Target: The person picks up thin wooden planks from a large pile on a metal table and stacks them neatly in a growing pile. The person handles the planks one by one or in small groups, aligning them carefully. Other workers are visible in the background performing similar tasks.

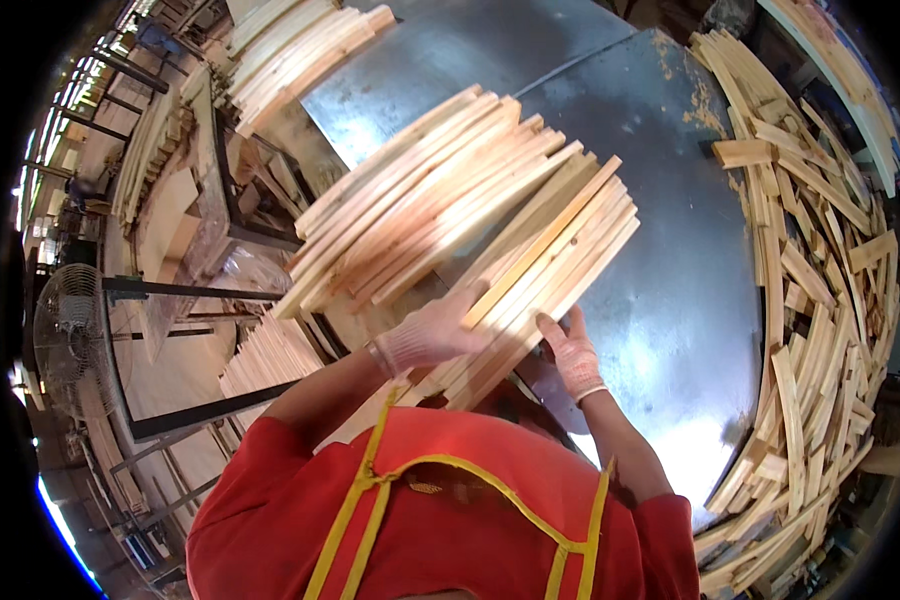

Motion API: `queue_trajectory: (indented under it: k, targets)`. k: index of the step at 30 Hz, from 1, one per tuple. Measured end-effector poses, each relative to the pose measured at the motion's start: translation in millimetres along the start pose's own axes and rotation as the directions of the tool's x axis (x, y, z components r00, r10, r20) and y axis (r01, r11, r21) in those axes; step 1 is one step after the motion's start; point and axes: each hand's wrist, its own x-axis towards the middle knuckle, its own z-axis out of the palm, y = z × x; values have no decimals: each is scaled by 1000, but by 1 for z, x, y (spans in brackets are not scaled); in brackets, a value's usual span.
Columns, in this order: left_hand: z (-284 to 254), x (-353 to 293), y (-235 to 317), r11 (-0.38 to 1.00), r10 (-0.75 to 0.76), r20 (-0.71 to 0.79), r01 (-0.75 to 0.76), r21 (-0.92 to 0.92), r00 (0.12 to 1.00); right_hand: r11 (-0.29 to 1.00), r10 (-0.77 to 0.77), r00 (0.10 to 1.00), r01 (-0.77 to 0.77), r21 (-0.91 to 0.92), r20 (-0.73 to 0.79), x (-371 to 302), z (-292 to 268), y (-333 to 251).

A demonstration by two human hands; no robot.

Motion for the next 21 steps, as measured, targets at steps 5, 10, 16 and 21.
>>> queue_trajectory:
  k: [5, 10, 16, 21]
  targets:
    - [-54, -25, -70, 750, 144, -205, 28, 661, 968, 986, 18, 998, -8, -166, 58, 29, 3, -9]
    - [-109, -8, -124, 550, 173, -331, 188, 814, 928, 900, -50, 999, 52, -432, 16, 58, 12, 6]
    - [-108, -2, -145, 610, 164, -371, 201, 766, 914, 984, 40, 987, -11, -180, 158, 69, 39, -18]
    - [-144, 11, -165, 701, 230, -400, 134, 701, 887, 988, 121, 990, -112, -109, 74, 86, 93, -73]
